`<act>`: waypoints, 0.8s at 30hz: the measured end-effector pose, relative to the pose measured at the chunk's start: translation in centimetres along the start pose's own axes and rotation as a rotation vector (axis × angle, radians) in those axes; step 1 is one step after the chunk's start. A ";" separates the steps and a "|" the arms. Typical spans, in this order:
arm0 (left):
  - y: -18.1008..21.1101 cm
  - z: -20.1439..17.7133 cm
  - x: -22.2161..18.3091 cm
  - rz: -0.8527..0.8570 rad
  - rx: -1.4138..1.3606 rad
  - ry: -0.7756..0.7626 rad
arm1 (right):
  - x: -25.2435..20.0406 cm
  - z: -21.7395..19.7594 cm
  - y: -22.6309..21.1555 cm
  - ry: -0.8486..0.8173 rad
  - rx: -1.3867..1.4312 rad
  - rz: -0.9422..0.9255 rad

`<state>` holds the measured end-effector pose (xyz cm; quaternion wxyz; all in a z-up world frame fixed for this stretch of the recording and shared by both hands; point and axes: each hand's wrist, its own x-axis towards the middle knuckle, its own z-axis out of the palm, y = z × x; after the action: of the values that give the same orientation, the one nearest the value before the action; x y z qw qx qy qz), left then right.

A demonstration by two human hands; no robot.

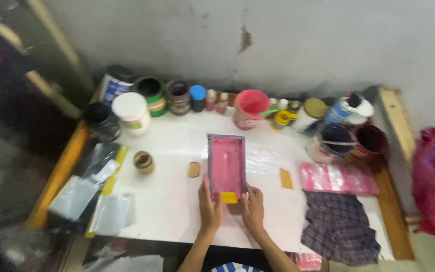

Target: Applying and spreading ink onto a screen printing frame using a scraper tool on a workbench.

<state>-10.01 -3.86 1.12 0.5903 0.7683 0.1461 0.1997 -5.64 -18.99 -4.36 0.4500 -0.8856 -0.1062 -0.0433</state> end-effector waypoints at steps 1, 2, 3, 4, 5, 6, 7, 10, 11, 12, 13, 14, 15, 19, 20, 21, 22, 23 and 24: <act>0.2 1.6 0.3 0.005 -0.003 -0.023 | 0.5 -1.1 1.0 0.019 -0.004 0.015; 0.5 3.2 0.5 0.033 -0.009 -0.088 | 0.9 -2.3 2.1 0.074 -0.046 0.015; 0.7 4.7 1.0 0.065 -0.018 -0.148 | 1.6 -3.2 2.9 0.129 -0.089 0.010; 0.9 5.9 1.5 0.073 -0.023 -0.165 | 2.0 -4.1 3.4 0.146 -0.094 0.018; 1.0 6.9 2.0 0.052 -0.029 -0.212 | 2.4 -4.8 3.9 0.150 -0.089 0.074; 1.2 8.0 2.5 0.031 -0.034 -0.259 | 2.8 -5.6 4.4 0.154 -0.083 0.130; -0.2 9.3 2.9 0.034 -0.035 -0.267 | 3.2 -5.6 5.5 0.162 -0.085 0.135; -3.1 12.4 3.7 0.164 0.105 -0.232 | 4.0 -5.7 8.2 0.236 -0.217 0.101; -3.2 12.8 3.9 0.178 0.130 -0.234 | 4.2 -5.8 8.4 0.222 -0.193 0.147; -3.2 13.1 4.1 0.192 0.155 -0.236 | 4.4 -5.8 8.5 0.207 -0.169 0.192; -2.9 13.0 3.9 0.192 0.154 -0.237 | 4.3 -6.0 8.2 0.209 -0.170 0.193; -2.7 12.9 3.8 0.189 0.187 -0.257 | 4.2 -6.2 7.9 0.192 -0.158 0.224; -2.4 12.8 3.9 0.189 0.220 -0.280 | 4.3 -6.4 7.6 0.181 -0.145 0.256; -4.3 13.1 3.8 0.161 0.290 -0.341 | 4.1 -6.8 7.3 0.162 -0.097 0.342; -4.1 13.0 3.9 0.135 0.311 -0.375 | 4.0 -6.9 7.2 0.154 -0.086 0.362; -3.9 13.0 4.1 0.109 0.330 -0.406 | 4.1 -7.0 7.2 0.146 -0.077 0.378; -3.7 13.0 3.9 0.111 0.332 -0.412 | 3.9 -7.1 6.8 0.150 -0.075 0.383; -3.5 13.0 3.9 0.140 0.351 -0.403 | 3.9 -7.1 6.4 0.188 -0.097 0.355; -3.3 13.0 3.9 0.170 0.370 -0.395 | 3.9 -7.1 6.0 0.227 -0.120 0.326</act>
<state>-0.36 -12.22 -4.42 0.4381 0.8966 -0.0027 0.0651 -0.35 -27.58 -4.19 0.4064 -0.9058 0.0929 -0.0756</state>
